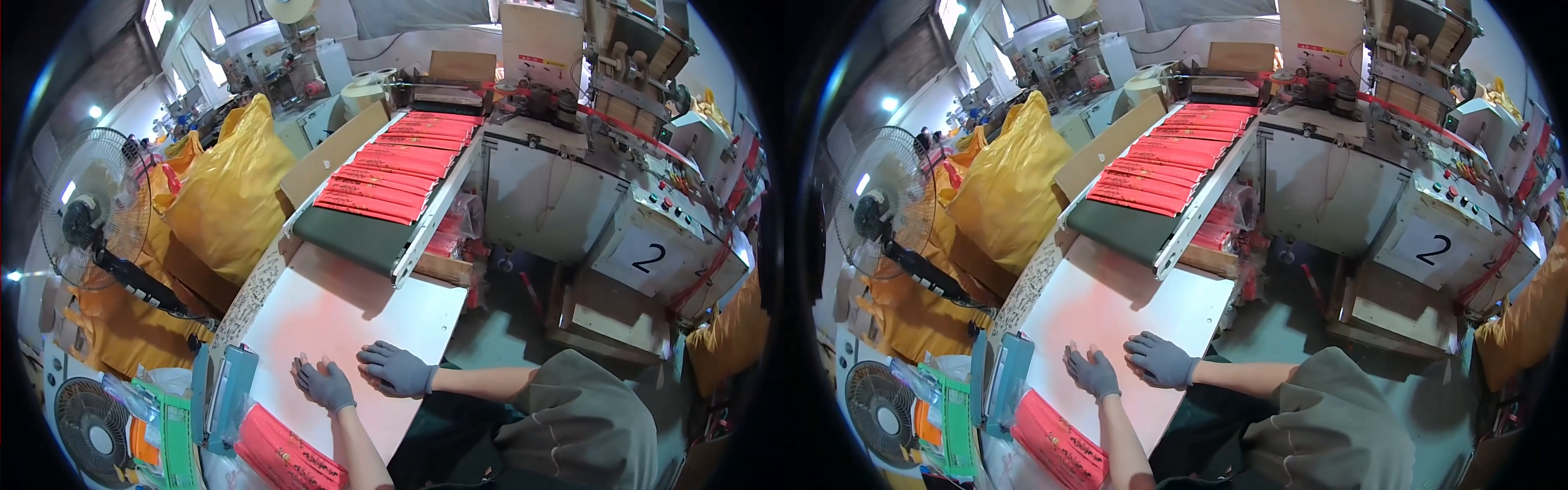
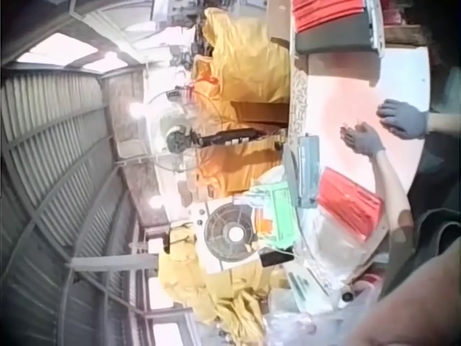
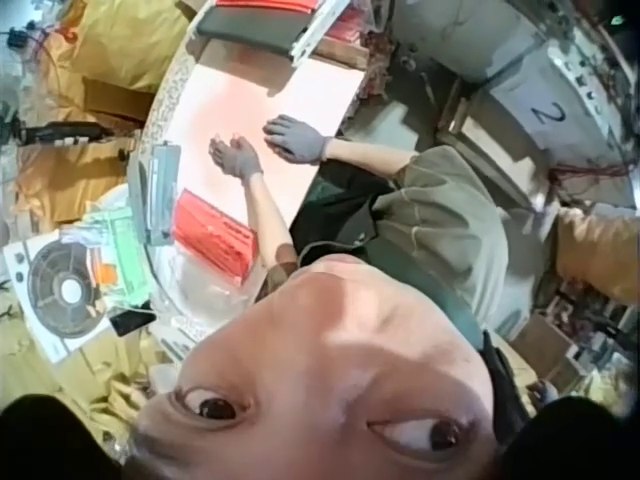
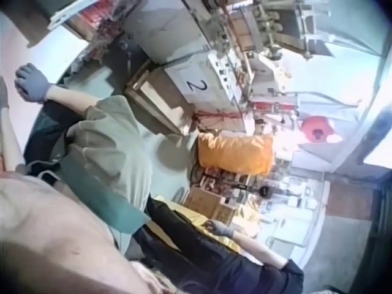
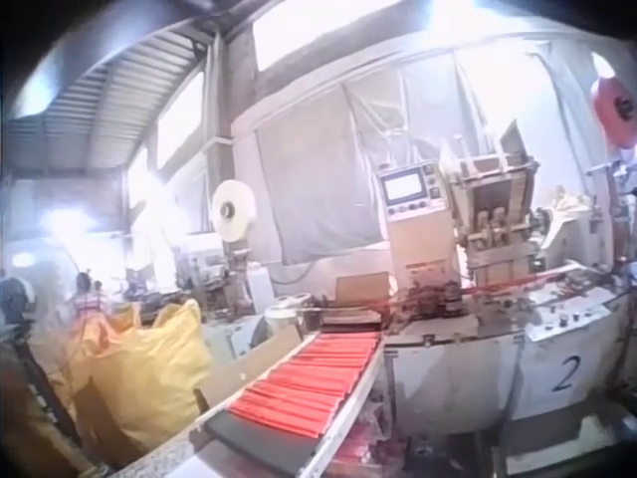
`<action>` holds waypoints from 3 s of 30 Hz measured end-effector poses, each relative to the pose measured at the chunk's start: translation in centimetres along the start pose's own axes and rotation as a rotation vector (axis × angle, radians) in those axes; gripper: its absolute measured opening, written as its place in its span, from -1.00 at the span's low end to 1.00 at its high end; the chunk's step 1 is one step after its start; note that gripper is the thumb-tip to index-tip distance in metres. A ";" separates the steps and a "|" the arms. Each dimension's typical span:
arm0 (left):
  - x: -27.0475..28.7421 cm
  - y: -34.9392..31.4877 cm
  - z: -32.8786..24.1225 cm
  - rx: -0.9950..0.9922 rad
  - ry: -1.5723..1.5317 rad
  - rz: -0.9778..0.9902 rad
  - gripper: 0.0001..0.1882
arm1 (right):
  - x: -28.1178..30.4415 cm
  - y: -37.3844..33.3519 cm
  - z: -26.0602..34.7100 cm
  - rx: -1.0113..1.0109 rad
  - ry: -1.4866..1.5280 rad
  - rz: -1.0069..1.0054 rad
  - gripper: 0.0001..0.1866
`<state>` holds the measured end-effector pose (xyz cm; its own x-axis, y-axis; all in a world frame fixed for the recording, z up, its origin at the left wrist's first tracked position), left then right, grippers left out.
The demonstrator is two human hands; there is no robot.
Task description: The person is packaging bundles of red items into clear plastic bags and sealing them with a heat sealer.
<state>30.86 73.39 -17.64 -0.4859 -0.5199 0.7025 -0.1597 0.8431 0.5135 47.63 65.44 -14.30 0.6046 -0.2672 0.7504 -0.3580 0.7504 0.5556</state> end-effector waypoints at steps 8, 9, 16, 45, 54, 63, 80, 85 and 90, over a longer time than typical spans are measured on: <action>-0.4 0.8 0.4 -0.057 0.059 -0.023 -0.57 | -0.5 0.3 0.1 -0.033 0.031 -0.099 -0.80; -0.5 0.9 0.5 -0.077 0.048 -0.028 -0.58 | -0.6 0.4 0.1 -0.037 0.040 -0.131 -0.81; -0.8 0.8 1.5 -0.114 0.031 -0.041 -0.58 | 0.8 1.4 -2.3 -0.008 0.289 0.166 -0.62; -3.3 5.2 -0.6 -0.082 0.354 0.124 -0.61 | 27.9 12.2 -51.1 -1.103 -1.114 -0.250 -0.10; -5.7 7.5 -1.3 -0.378 0.091 0.190 -0.39 | 24.3 17.1 -42.4 -0.623 -0.489 0.168 -0.26; -5.3 8.3 -0.5 0.070 -0.386 -0.057 -0.38 | 13.6 21.8 -18.8 -0.395 0.002 0.384 -0.25; -0.6 10.0 0.9 0.675 -1.284 0.533 -0.28 | -5.3 16.8 -8.7 -0.722 0.752 0.222 0.06; 5.7 0.9 1.4 0.803 -1.320 0.543 -0.45 | -4.0 8.2 -0.7 -0.822 1.243 0.235 -0.12; 15.3 -14.8 -1.3 0.616 -1.237 0.449 -0.49 | 1.8 -4.9 7.3 -0.520 1.147 0.263 -0.20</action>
<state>26.85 52.80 -13.86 -0.9583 -0.0212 -0.2851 0.0209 0.9894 -0.1439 45.27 56.86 -13.00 0.9145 0.3995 -0.0638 -0.3977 0.9167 0.0394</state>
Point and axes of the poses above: each hand's wrist, its own y-axis towards the middle knuckle, its own x-axis out of the back of the hand, z = x × y, the point moved 1 cm from there along y, towards the middle knuckle, and after that the axes turned 1 degree about -x, right-handed, at the moved point
